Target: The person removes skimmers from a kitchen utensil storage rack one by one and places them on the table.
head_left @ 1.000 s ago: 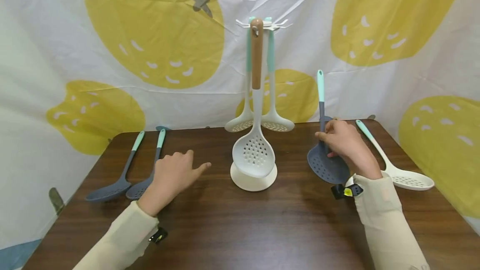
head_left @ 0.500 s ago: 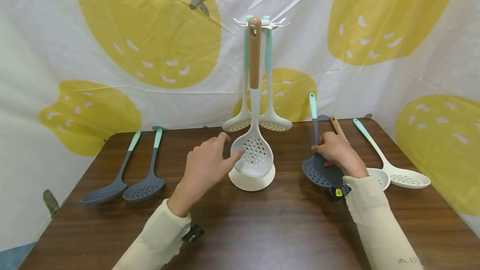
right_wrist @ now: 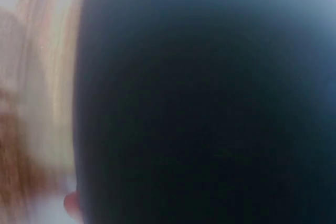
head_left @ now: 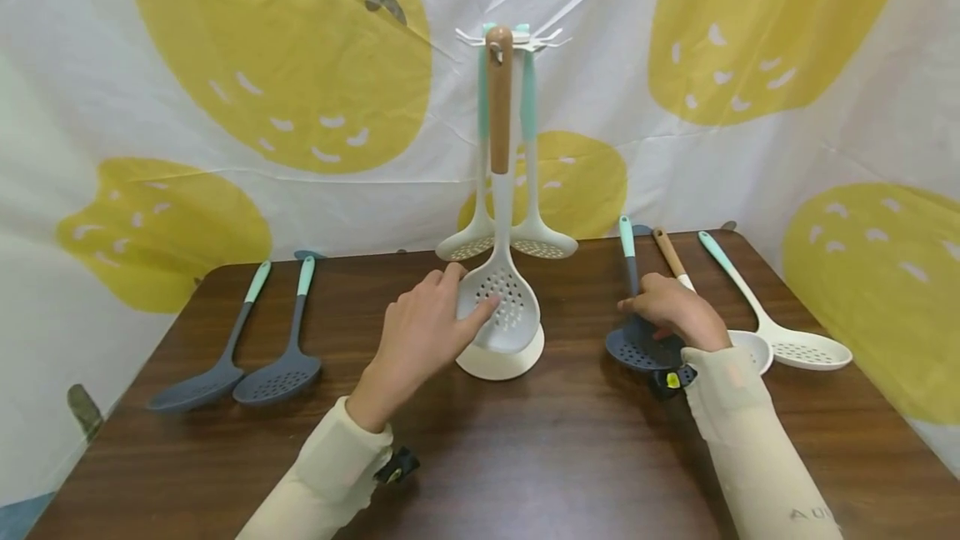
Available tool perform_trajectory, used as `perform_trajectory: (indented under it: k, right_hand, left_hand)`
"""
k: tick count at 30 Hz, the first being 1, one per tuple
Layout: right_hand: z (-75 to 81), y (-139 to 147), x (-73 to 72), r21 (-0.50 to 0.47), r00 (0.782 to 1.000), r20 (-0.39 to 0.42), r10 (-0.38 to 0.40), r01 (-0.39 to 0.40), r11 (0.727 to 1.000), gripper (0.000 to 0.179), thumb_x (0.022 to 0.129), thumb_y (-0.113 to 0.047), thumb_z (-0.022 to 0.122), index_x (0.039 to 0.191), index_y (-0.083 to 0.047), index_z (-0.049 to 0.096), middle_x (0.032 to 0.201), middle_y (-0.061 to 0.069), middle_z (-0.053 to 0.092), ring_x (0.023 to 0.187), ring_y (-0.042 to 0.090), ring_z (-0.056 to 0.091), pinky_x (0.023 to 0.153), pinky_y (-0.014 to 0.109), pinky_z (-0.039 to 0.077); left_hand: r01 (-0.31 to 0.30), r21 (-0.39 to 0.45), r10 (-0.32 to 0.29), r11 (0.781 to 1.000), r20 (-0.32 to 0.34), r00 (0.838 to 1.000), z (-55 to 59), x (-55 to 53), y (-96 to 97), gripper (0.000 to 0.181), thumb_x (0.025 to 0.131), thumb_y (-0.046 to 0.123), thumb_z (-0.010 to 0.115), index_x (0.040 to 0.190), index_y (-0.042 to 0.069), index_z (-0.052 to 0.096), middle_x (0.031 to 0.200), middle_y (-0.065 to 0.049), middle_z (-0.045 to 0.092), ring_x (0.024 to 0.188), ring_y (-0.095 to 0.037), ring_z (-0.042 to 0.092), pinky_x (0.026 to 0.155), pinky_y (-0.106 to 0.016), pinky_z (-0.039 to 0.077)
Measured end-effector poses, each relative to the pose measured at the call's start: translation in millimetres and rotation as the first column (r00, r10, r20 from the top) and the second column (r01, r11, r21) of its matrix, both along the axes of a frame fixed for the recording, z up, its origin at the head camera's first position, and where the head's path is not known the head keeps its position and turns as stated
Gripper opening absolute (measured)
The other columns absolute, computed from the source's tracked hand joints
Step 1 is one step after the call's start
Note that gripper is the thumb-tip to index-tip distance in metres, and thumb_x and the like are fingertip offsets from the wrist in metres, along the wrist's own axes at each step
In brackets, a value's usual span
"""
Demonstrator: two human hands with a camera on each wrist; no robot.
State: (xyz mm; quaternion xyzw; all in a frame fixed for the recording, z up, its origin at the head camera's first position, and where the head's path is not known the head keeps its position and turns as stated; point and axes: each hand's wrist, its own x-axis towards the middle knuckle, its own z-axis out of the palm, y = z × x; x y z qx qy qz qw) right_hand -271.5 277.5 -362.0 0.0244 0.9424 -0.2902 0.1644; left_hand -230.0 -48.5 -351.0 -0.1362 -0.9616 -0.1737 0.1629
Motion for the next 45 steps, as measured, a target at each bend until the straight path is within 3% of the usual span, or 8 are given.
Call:
perform_trajectory:
  k: [6,16,25,29,32,39,43,45]
  right_hand:
    - [-2.8,-0.4,-0.8,0.01,0.999,0.039,0.0,-0.001,1.0,0.032,0.103,-0.026,0.059,0.107,0.005,0.05,0.095,0.011,0.044,0.094,0.029,0.06,0.072,0.039,0.062]
    - [-6.6,1.4,-5.4,0.119,0.999,0.017,0.036,-0.037,0.992,0.035,0.101,-0.032,0.062,0.099,0.002,0.053,0.093,0.013,0.052,0.082,0.025,0.06,0.064,0.032,0.054]
    - [-7.5,3.1,-5.5,0.045,1.0,0.026,0.012,-0.013,0.999,0.039,0.104,-0.029,0.057,0.118,0.007,0.051,0.104,0.016,0.052,0.093,0.029,0.063,0.07,0.036,0.06]
    - [-5.9,5.7,-5.3,0.029,1.0,0.029,0.011,-0.012,1.0,0.058,0.105,-0.028,0.054,0.143,0.013,0.04,0.126,0.028,0.052,0.104,0.035,0.064,0.071,0.038,0.061]
    - [-4.8,6.2,-5.1,0.001,0.999,0.037,0.011,-0.011,1.0,0.067,0.106,-0.027,0.052,0.155,0.012,0.027,0.145,0.035,0.043,0.117,0.042,0.06,0.072,0.04,0.062]
    - [-2.3,3.2,-2.6,-0.04,0.999,0.049,0.008,-0.006,0.999,0.066,0.107,-0.029,0.049,0.157,0.009,0.028,0.152,0.037,0.037,0.117,0.045,0.062,0.075,0.043,0.063]
    - [-0.8,3.6,-1.0,-0.048,0.997,0.071,0.017,-0.014,0.999,0.065,0.108,-0.031,0.049,0.156,0.01,0.03,0.151,0.035,0.039,0.119,0.045,0.062,0.081,0.046,0.062]
    - [0.2,5.0,-0.3,-0.035,0.997,0.07,0.033,-0.03,0.999,0.064,0.108,-0.032,0.049,0.154,0.01,0.034,0.147,0.033,0.044,0.112,0.042,0.065,0.08,0.045,0.061]
  left_hand:
    - [0.024,0.0,-0.024,1.0,-0.004,1.0,0.0,-0.2,-1.5,0.059,0.095,0.063,0.059,0.127,0.013,0.061,0.102,-0.009,0.07,0.088,-0.036,0.071,0.068,-0.054,0.055]
    - [0.034,0.003,-0.034,0.999,-0.013,0.999,-2.5,0.0,-2.6,0.056,0.095,0.059,0.062,0.127,0.014,0.06,0.1,-0.009,0.07,0.086,-0.036,0.071,0.067,-0.053,0.055]
    - [0.032,0.007,-0.032,0.999,0.003,0.999,-2.6,-0.2,-1.9,0.054,0.094,0.058,0.063,0.127,0.015,0.06,0.101,-0.007,0.069,0.086,-0.036,0.071,0.068,-0.054,0.055]
    - [0.036,0.011,-0.036,0.999,0.012,0.999,-1.4,1.1,-1.2,0.054,0.094,0.058,0.063,0.128,0.015,0.06,0.102,-0.007,0.069,0.086,-0.035,0.07,0.068,-0.053,0.055]
    - [0.041,0.014,-0.041,0.999,0.012,0.999,-0.7,2.2,-0.6,0.055,0.094,0.057,0.063,0.128,0.014,0.06,0.102,-0.007,0.07,0.085,-0.035,0.07,0.067,-0.053,0.055]
    - [0.054,0.055,-0.055,0.997,0.002,0.999,-2.6,1.8,0.2,0.058,0.101,0.061,0.053,0.135,0.015,0.056,0.109,-0.009,0.071,0.089,-0.036,0.072,0.07,-0.054,0.056]
    - [0.051,0.073,-0.049,0.996,-0.02,0.999,-4.4,1.6,3.8,0.065,0.098,0.063,0.056,0.14,0.014,0.053,0.114,-0.011,0.069,0.095,-0.037,0.071,0.072,-0.055,0.056]
    - [0.045,0.077,-0.041,0.996,-0.05,0.998,-5.5,1.4,7.4,0.072,0.094,0.066,0.06,0.14,0.012,0.052,0.116,-0.011,0.067,0.099,-0.036,0.068,0.072,-0.055,0.057]
